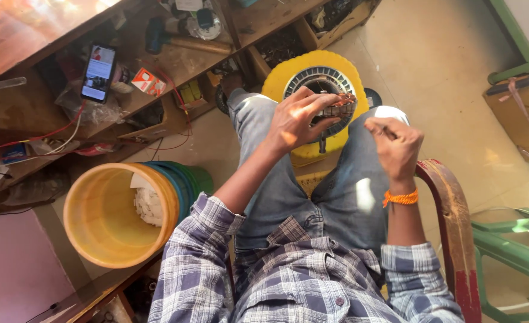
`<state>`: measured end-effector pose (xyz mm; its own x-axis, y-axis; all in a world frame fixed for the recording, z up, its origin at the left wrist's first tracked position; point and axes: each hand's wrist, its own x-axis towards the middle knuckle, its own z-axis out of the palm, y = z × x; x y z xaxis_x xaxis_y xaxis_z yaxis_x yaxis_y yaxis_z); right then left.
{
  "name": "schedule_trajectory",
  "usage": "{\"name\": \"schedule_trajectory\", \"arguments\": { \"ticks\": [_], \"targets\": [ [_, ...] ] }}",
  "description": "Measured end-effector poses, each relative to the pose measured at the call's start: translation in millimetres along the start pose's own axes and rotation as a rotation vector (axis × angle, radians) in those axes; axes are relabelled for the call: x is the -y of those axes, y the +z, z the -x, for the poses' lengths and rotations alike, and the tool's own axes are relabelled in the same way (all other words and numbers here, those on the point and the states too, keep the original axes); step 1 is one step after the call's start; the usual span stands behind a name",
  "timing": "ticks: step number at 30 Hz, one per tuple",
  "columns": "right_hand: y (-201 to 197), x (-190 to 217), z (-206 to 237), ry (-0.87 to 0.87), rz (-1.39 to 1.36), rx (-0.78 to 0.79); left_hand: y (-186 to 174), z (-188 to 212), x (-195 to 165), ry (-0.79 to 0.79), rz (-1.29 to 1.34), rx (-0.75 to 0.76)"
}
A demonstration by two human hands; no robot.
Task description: The person sits with an electric motor armature on their lap and works on its copper windings, pressing and positioning wires by hand. They use a screwdriver on the armature, then mark it with a marker and reach toward the workbench.
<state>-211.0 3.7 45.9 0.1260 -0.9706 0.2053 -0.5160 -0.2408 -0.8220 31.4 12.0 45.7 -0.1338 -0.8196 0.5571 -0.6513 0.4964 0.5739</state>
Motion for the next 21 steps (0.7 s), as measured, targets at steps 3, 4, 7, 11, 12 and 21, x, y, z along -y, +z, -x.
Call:
{"name": "schedule_trajectory", "arguments": {
  "ticks": [3, 4, 7, 11, 12, 21],
  "targets": [
    [-11.6, 26.2, -22.0, -0.149, 0.059, 0.038, 2.0, 2.3, 0.8, 0.014, -0.007, -0.044],
    [-11.1, 35.9, -27.8, -0.204, 0.084, 0.057, 2.2, 3.1, 0.4, 0.018, -0.015, -0.057],
    [-2.9, 60.0, -42.7, -0.382, 0.043, 0.139, 2.9, 4.6, -1.8, -0.006, 0.006, -0.048],
    [10.3, 70.6, -59.1, -0.426, 0.13, 0.191, 1.4, 4.1, -2.8, -0.014, 0.012, -0.072],
    [14.1, 69.3, -63.6, -0.436, 0.144, 0.186, 0.1, 3.5, -2.9, -0.014, 0.01, -0.064],
    [31.1, 36.7, -83.4, -0.368, 0.143, 0.223, 4.2, -20.8, -21.4, -0.476, 0.038, -0.006]
  ]
}}
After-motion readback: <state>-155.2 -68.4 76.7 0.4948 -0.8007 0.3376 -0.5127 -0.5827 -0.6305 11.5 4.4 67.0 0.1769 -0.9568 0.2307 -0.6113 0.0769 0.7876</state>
